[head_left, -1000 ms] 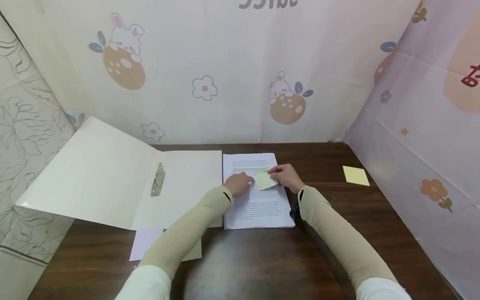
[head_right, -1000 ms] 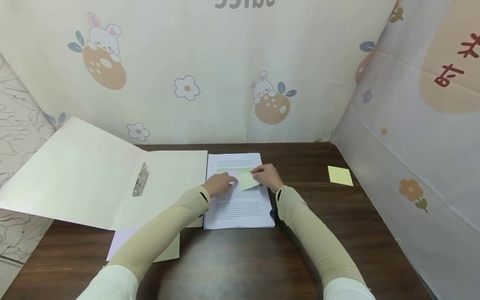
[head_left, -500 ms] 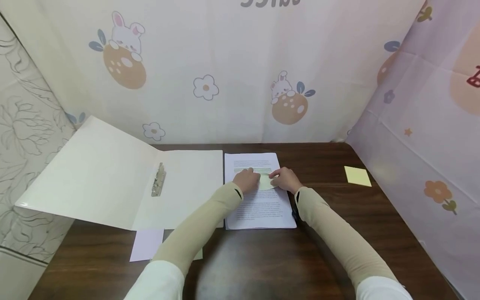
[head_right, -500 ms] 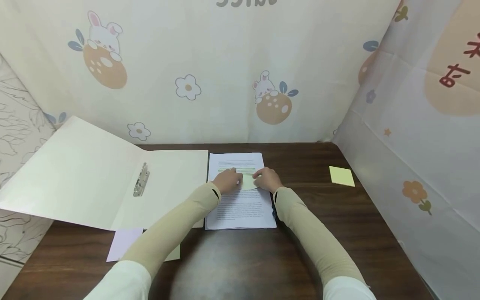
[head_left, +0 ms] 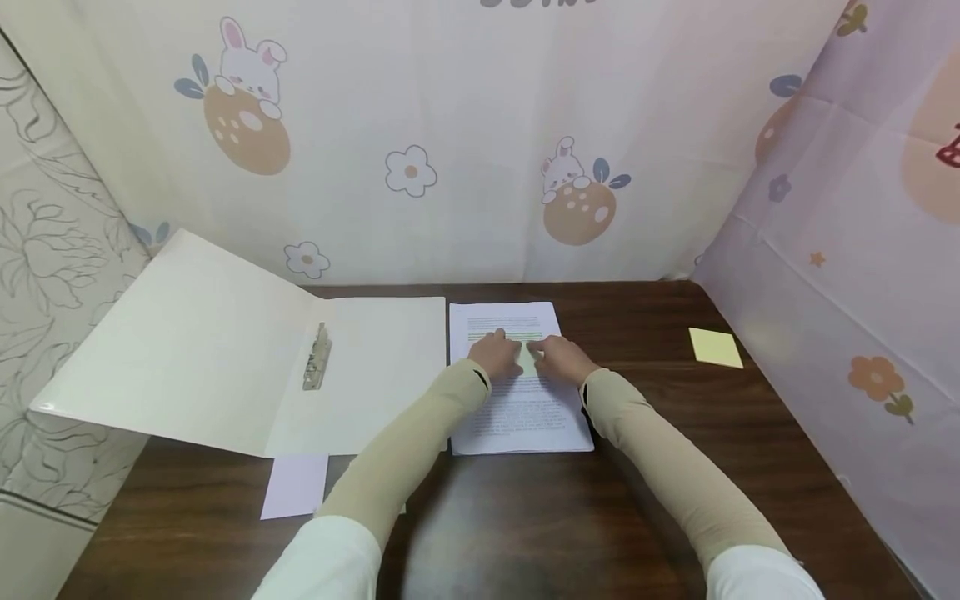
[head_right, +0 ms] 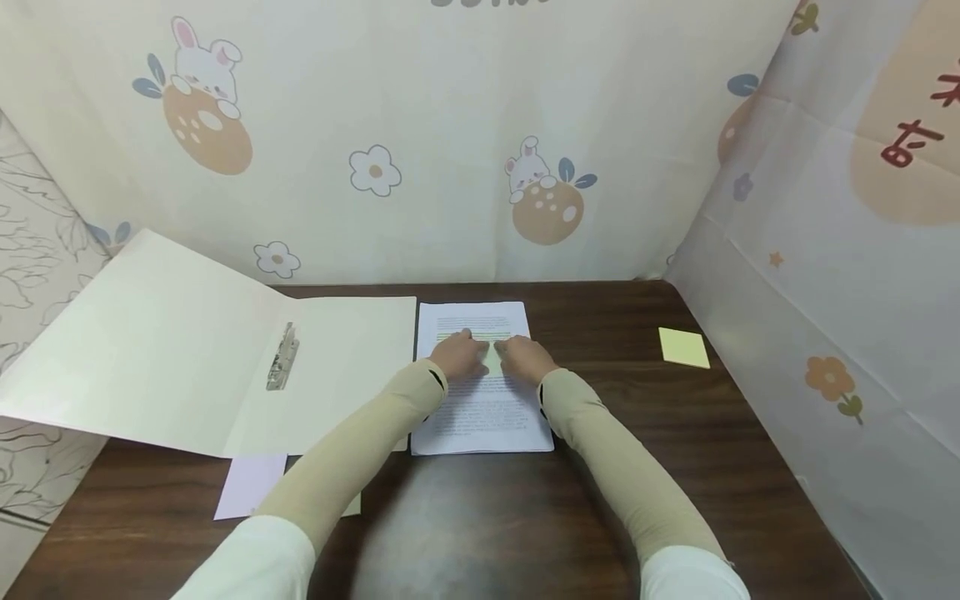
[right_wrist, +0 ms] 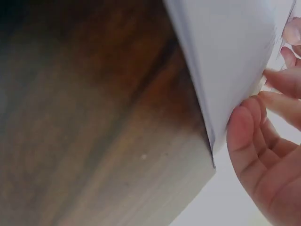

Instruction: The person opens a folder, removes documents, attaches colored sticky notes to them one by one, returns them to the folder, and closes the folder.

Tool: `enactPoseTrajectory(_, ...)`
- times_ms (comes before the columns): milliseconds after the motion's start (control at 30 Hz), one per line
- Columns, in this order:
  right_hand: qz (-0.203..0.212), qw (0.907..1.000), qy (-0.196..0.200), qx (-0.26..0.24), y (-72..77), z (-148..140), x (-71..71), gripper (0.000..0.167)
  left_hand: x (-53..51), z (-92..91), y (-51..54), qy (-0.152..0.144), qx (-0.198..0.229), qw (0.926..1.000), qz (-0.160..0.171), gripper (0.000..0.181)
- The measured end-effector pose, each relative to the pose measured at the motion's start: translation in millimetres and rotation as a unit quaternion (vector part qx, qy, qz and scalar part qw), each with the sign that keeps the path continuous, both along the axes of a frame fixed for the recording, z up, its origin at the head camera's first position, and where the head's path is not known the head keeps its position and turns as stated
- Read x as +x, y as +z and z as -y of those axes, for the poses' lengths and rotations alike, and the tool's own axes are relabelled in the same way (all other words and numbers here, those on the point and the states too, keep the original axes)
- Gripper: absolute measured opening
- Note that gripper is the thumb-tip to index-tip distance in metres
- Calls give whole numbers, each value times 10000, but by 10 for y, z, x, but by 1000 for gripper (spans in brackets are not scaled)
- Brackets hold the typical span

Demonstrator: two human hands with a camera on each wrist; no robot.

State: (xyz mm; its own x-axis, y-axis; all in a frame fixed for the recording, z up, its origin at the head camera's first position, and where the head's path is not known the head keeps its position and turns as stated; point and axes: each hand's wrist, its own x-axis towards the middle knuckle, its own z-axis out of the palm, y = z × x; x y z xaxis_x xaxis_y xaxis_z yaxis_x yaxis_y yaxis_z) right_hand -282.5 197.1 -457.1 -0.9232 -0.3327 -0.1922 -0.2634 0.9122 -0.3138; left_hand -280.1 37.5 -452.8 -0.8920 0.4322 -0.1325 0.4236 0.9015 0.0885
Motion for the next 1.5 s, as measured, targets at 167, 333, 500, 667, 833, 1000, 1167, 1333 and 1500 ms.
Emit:
enactPoseTrajectory(167,117,9986,401,317,-20,23,-37,52,14,-5,74,201,-83,9996,155,61)
enactPoseTrajectory(333,176,9976,426,519,-18,44,-36,53,29,-25,55,279,-71,9992,270,63)
enactPoseTrajectory(500,426,9968,261,629,7,50,-27,57,34,-52,0,350,-83,9991,243,64)
enactPoseTrajectory(667,567,9960,-78,688,2,22,-38,64,-3,-63,-59,343,-11,9992,214,64)
enactPoseTrajectory(833,675,9958,-295,546,10,-1,-33,70,-56,-41,-74,183,-106,9992,335,69)
enactPoseTrajectory(1000,817,9943,-594,346,43,9,-18,67,-80,-6,-48,62,-114,9984,550,74)
enactPoseTrajectory(1167,871,9940,-540,374,52,-2,-22,73,-23,14,11,65,-59,9986,512,71)
enactPoseTrajectory(1333,1136,9924,-461,77,58,-98,-45,77,43,68,62,-125,-37,9990,421,54)
enactPoseTrajectory(1500,1236,9876,-730,-636,79,-246,28,69,136,138,63,-344,351,9979,420,39)
